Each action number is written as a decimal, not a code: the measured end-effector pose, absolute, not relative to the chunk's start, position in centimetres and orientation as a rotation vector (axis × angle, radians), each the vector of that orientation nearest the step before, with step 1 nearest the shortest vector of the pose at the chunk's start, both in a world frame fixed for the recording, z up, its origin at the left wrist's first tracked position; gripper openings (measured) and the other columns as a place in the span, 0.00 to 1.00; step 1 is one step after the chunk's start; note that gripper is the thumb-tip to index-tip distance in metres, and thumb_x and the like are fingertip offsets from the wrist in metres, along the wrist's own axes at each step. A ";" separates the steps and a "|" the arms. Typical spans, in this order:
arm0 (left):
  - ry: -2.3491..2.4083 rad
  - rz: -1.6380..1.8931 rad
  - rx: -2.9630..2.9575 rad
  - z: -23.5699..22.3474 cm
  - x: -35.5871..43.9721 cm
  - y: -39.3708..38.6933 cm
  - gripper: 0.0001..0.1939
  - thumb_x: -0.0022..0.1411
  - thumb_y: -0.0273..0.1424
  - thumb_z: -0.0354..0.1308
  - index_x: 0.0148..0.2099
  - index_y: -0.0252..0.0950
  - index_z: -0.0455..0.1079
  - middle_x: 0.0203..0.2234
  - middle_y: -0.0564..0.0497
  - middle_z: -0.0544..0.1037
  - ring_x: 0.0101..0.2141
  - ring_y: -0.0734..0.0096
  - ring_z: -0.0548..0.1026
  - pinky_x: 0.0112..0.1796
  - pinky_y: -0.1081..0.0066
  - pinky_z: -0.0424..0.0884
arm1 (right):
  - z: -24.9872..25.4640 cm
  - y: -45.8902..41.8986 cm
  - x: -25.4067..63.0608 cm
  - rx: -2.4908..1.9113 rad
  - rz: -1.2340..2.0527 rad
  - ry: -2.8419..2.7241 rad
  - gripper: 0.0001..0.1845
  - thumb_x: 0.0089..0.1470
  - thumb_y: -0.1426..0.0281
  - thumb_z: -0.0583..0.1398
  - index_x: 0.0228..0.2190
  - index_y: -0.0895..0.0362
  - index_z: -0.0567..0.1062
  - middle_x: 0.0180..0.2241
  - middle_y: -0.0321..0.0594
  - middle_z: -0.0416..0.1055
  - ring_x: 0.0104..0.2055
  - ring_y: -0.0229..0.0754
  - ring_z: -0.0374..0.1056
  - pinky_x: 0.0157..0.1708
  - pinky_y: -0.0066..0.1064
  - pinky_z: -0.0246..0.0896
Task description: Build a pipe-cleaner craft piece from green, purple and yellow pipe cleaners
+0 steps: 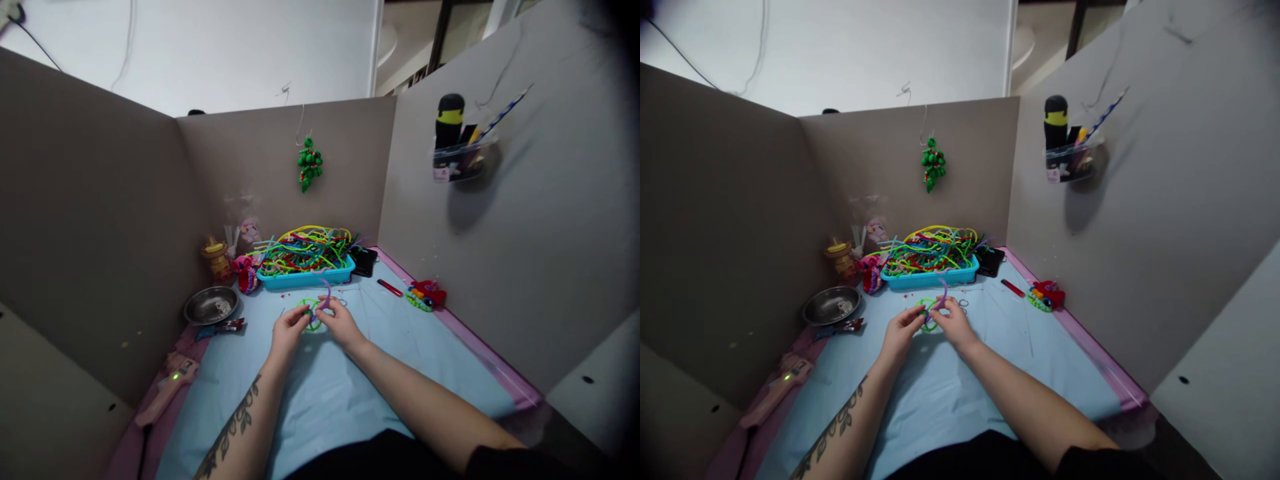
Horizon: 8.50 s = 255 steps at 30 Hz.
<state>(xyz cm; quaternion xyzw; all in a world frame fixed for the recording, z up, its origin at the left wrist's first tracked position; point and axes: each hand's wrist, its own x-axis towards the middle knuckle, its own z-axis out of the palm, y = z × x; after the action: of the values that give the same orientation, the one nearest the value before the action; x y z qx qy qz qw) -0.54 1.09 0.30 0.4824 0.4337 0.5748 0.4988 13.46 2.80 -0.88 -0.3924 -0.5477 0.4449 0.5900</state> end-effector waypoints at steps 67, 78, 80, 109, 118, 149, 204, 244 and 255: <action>1.133 1.566 1.115 0.5 -1.3 1.2 0.25 0.41 0.34 0.67 0.44 0.30 0.72 0.23 0.52 0.74 0.24 0.76 0.69 0.28 0.76 0.63 | 2.4 1.3 16.9 0.356 1.783 -1.574 0.23 0.44 0.52 0.61 0.11 0.55 0.71 0.10 0.38 0.62 0.17 0.35 0.57 0.21 0.28 0.51; 1.130 1.560 1.125 0.1 -1.4 1.5 0.25 0.42 0.33 0.67 0.44 0.30 0.71 0.24 0.51 0.74 0.25 0.76 0.70 0.28 0.75 0.65 | 2.4 1.6 17.4 0.306 1.787 -1.753 0.23 0.41 0.49 0.61 0.11 0.54 0.73 0.10 0.41 0.64 0.19 0.37 0.59 0.22 0.30 0.55; 1.130 1.559 1.119 0.2 -1.4 1.5 0.25 0.41 0.33 0.67 0.44 0.30 0.72 0.24 0.51 0.75 0.25 0.76 0.70 0.28 0.76 0.65 | 2.4 1.7 17.4 0.258 1.794 -1.792 0.24 0.39 0.47 0.61 0.11 0.54 0.73 0.09 0.41 0.64 0.19 0.38 0.59 0.22 0.31 0.54; 0.984 1.309 1.158 0.5 -0.5 0.6 0.21 0.40 0.32 0.68 0.40 0.32 0.73 0.28 0.48 0.77 0.28 0.71 0.72 0.31 0.73 0.66 | 0.3 5.5 17.9 -0.949 0.283 -1.696 0.08 0.50 0.76 0.55 0.30 0.55 0.73 0.32 0.40 0.67 0.38 0.43 0.63 0.40 0.36 0.59; 0.939 1.217 1.135 0.2 -0.8 0.7 0.23 0.41 0.33 0.68 0.42 0.32 0.73 0.26 0.49 0.76 0.26 0.74 0.71 0.30 0.74 0.65 | -0.3 5.6 17.5 -0.915 0.340 -1.726 0.08 0.47 0.77 0.54 0.30 0.56 0.71 0.30 0.39 0.67 0.35 0.41 0.62 0.36 0.32 0.58; 1.013 1.517 1.193 -0.7 -0.8 1.6 0.20 0.43 0.31 0.66 0.41 0.33 0.73 0.30 0.47 0.78 0.31 0.69 0.73 0.35 0.71 0.67 | 0.1 2.2 14.8 -0.908 0.701 -1.885 0.32 0.38 0.73 0.63 0.48 0.54 0.64 0.42 0.40 0.66 0.41 0.42 0.62 0.41 0.33 0.59; 0.922 1.480 0.986 -0.3 -0.6 1.1 0.26 0.43 0.35 0.67 0.46 0.34 0.65 0.21 0.55 0.72 0.24 0.76 0.71 0.30 0.75 0.65 | -0.6 2.1 13.6 -0.938 0.397 -1.688 0.04 0.50 0.71 0.59 0.30 0.55 0.75 0.29 0.38 0.73 0.36 0.42 0.67 0.39 0.34 0.61; 0.935 1.562 1.009 -0.2 -0.3 1.0 0.23 0.47 0.34 0.64 0.45 0.36 0.63 0.24 0.56 0.69 0.27 0.77 0.71 0.32 0.74 0.66 | 0.7 1.3 13.9 -0.890 0.424 -1.772 0.12 0.45 0.77 0.59 0.34 0.54 0.73 0.36 0.39 0.67 0.42 0.44 0.62 0.44 0.37 0.56; 0.903 1.512 0.806 0.4 0.1 0.6 0.26 0.41 0.33 0.68 0.41 0.36 0.62 0.23 0.57 0.72 0.25 0.77 0.72 0.31 0.74 0.68 | 0.2 0.9 13.3 -0.979 0.187 -1.818 0.13 0.46 0.71 0.62 0.38 0.55 0.71 0.36 0.42 0.66 0.42 0.47 0.60 0.44 0.39 0.57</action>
<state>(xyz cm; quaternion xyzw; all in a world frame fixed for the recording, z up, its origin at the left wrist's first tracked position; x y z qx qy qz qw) 0.07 0.55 0.36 0.3427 0.3842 0.6432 0.5668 13.29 0.89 0.21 -0.4064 -0.7547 0.0778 0.5092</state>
